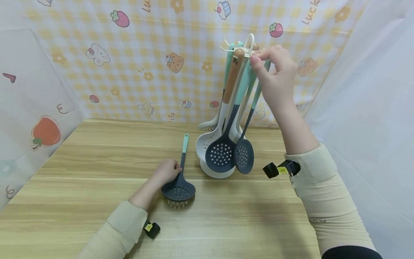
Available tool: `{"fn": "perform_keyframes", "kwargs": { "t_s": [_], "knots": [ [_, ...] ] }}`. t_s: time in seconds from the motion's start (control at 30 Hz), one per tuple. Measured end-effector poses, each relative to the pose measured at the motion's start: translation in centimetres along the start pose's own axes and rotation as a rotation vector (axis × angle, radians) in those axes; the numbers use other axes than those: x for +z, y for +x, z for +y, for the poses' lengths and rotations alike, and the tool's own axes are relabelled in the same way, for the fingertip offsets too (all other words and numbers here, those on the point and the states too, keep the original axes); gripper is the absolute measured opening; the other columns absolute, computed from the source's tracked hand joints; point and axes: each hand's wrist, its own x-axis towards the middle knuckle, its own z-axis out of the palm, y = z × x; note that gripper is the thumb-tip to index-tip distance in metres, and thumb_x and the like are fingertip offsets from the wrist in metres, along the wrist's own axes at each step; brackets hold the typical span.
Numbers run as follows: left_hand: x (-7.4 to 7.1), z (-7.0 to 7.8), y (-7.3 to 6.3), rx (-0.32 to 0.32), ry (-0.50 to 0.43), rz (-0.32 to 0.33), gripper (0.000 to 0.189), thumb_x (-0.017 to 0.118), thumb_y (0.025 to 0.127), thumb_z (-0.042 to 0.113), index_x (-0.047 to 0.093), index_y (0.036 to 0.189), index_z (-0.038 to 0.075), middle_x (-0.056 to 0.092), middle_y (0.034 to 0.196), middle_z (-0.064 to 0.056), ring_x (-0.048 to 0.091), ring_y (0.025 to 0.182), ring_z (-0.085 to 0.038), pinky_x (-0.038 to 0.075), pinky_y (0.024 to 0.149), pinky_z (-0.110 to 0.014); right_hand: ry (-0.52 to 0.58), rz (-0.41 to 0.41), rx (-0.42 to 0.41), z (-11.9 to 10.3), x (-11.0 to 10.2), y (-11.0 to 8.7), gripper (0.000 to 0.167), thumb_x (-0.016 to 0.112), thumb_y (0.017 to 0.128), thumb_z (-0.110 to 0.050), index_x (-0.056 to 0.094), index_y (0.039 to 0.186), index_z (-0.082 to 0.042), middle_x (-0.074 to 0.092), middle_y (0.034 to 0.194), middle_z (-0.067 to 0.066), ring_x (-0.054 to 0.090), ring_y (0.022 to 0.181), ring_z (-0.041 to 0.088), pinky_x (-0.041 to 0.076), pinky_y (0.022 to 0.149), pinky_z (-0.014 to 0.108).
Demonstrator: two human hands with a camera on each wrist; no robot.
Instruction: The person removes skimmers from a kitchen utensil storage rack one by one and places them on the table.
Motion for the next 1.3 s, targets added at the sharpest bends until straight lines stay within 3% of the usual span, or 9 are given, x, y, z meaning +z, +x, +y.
{"fn": "perform_keyframes", "kwargs": {
  "t_s": [0.57,0.97,1.3],
  "knots": [
    [0.1,-0.3,0.2,0.008,-0.022,-0.007,0.029,0.059,0.095,0.014,0.057,0.067,0.006,0.053,0.065,-0.005,0.049,0.059,-0.017,0.039,0.052,-0.026,0.008,0.009,-0.004,-0.7,0.0,-0.1,0.024,0.064,0.084,-0.015,0.067,0.083,0.008,0.066,0.086,-0.008,0.055,0.093,0.01,0.034,0.089,0.025],
    [-1.3,0.4,-0.2,-0.03,0.008,-0.041,0.023,0.058,0.095,0.021,0.066,0.083,0.003,0.058,0.068,-0.006,0.054,0.059,-0.018,0.045,0.05,-0.027,0.003,-0.011,-0.007,0.5,-0.1,0.1,0.028,0.067,0.085,-0.023,0.068,0.083,0.005,0.067,0.088,-0.006,0.056,0.094,0.011,0.035,0.089,0.026],
    [-3.0,2.6,0.1,0.049,0.011,0.091,0.02,0.054,0.096,0.021,0.065,0.096,0.003,0.06,0.066,-0.004,0.054,0.054,-0.017,0.041,0.046,-0.028,-0.032,-0.085,-0.15,0.9,-0.7,0.3,0.029,0.064,0.089,-0.026,0.068,0.087,0.003,0.067,0.093,-0.005,0.055,0.094,0.01,0.034,0.086,0.026]
  ]
}}
